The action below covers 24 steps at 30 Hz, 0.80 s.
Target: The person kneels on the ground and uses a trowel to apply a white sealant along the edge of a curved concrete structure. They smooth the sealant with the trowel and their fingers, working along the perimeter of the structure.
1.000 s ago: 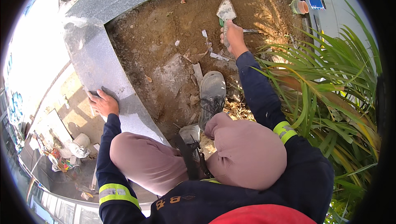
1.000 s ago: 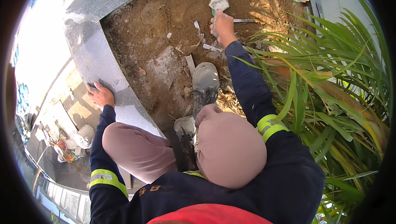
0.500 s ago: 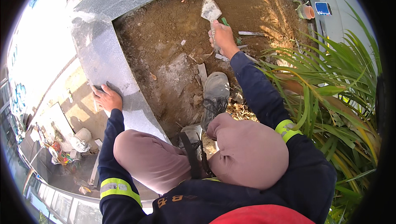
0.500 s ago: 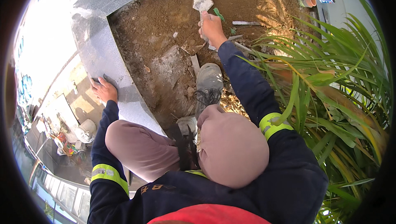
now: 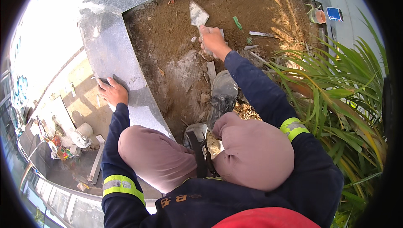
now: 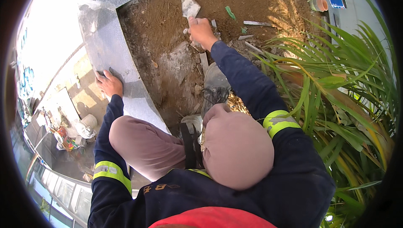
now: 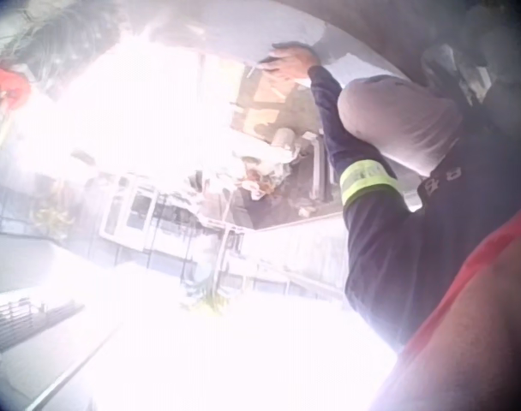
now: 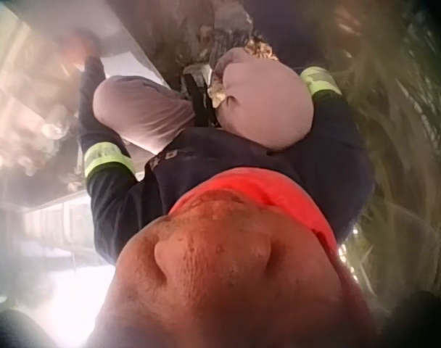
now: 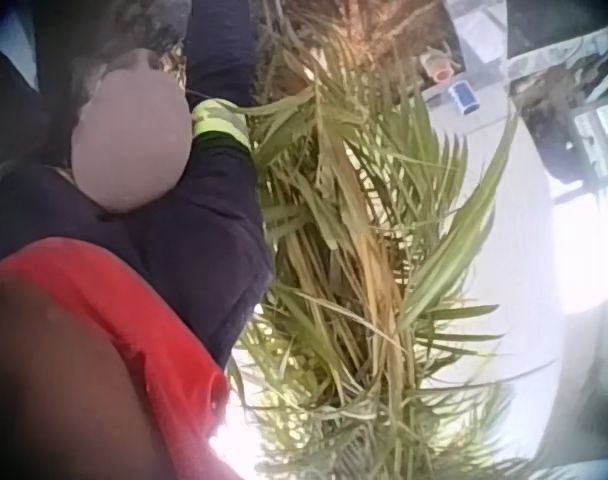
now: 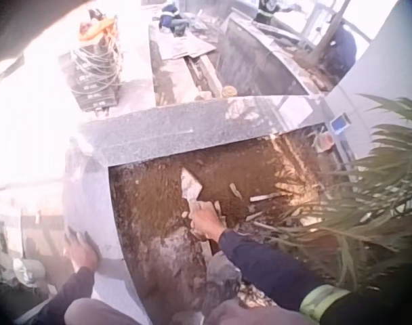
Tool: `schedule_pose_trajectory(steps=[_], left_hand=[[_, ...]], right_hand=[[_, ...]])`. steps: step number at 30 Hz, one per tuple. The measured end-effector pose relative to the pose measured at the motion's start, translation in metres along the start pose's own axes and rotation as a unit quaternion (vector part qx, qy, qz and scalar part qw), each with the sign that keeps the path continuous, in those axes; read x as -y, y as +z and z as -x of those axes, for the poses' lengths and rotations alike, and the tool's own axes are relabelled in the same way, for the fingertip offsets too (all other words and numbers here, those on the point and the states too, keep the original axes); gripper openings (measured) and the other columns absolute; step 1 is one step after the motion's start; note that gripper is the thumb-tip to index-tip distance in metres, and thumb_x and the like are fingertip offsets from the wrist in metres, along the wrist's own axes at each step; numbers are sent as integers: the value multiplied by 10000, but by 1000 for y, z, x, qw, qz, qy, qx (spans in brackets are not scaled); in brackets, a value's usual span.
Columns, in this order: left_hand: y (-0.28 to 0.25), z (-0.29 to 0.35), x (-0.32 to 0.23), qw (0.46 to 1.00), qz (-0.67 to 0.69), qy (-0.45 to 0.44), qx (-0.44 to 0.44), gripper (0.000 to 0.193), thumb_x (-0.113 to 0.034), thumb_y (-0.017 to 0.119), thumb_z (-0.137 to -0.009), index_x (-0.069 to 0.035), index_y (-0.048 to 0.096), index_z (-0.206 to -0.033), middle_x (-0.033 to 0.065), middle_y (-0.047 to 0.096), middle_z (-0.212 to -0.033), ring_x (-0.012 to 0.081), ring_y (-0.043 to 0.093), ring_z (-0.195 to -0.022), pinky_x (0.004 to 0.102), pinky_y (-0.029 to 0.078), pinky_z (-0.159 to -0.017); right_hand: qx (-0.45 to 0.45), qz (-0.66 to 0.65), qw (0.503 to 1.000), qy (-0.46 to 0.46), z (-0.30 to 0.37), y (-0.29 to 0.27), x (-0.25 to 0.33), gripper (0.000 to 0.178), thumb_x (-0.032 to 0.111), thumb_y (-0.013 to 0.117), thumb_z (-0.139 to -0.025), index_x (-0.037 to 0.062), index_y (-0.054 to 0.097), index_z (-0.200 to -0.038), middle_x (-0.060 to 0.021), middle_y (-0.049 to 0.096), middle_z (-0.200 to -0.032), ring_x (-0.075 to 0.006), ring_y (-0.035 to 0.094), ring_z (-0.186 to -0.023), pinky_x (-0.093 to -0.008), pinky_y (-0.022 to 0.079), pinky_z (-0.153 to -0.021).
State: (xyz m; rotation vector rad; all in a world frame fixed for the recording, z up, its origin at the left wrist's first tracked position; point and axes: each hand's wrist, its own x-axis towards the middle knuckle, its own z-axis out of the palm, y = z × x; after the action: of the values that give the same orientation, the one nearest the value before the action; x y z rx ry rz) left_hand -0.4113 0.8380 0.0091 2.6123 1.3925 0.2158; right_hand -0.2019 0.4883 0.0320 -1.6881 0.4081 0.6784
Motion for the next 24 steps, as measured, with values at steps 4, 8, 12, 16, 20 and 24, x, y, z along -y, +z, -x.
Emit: schedule_pose_trajectory(steps=[4,8,12,16,20,24], left_hand=[[3,0,-1,1000,8,5,-2,655,-489,391,-1060,-89,336,-1577,237,388,-1547,413,373,-1424,545,297,-1153],[-5,-3,1,1000,3,1,-4,653,-482,395,-1060,-88,338,-1578,227,393,-1547,406,374,-1426,542,290,-1161],[-2,0,0,1000,14,-11,-3,651,-482,399,-1059,-88,349,-1574,224,393,-1547,407,366,-1431,540,294,-1160],[0,0,2,1000,27,-8,8,657,-492,393,-1057,-93,346,-1577,231,367,-1567,412,353,-1444,561,288,-1160],[-1,-4,2,1000,13,-4,-2,663,-495,381,-1056,-92,332,-1580,243,351,-1577,420,343,-1452,576,288,-1156],[-4,-1,1,1000,14,-9,9,660,-495,383,-1056,-95,334,-1579,246,348,-1578,418,340,-1457,579,289,-1154]], right_hand=[[84,104,991,-12,16,12,2,462,372,501,-1076,-8,566,-821,-76,573,-668,-174,525,-453,-385,430,-461],[-13,-16,1000,-6,0,-21,15,465,401,494,-1080,-15,596,-899,-51,573,-756,-125,533,-503,-326,430,-435],[45,-26,998,25,10,21,1,455,386,489,-1078,-11,595,-882,-59,584,-744,-138,548,-504,-338,449,-451],[129,96,987,19,35,60,-12,465,381,511,-1068,-27,593,-860,-73,600,-720,-155,570,-505,-372,464,-454],[38,-31,999,14,17,24,-11,451,387,458,-1100,-2,599,-920,-40,549,-757,-132,524,-498,-331,420,-416],[59,-33,998,12,7,56,-3,457,395,474,-1091,5,577,-875,-43,561,-759,-136,550,-532,-338,431,-441]])
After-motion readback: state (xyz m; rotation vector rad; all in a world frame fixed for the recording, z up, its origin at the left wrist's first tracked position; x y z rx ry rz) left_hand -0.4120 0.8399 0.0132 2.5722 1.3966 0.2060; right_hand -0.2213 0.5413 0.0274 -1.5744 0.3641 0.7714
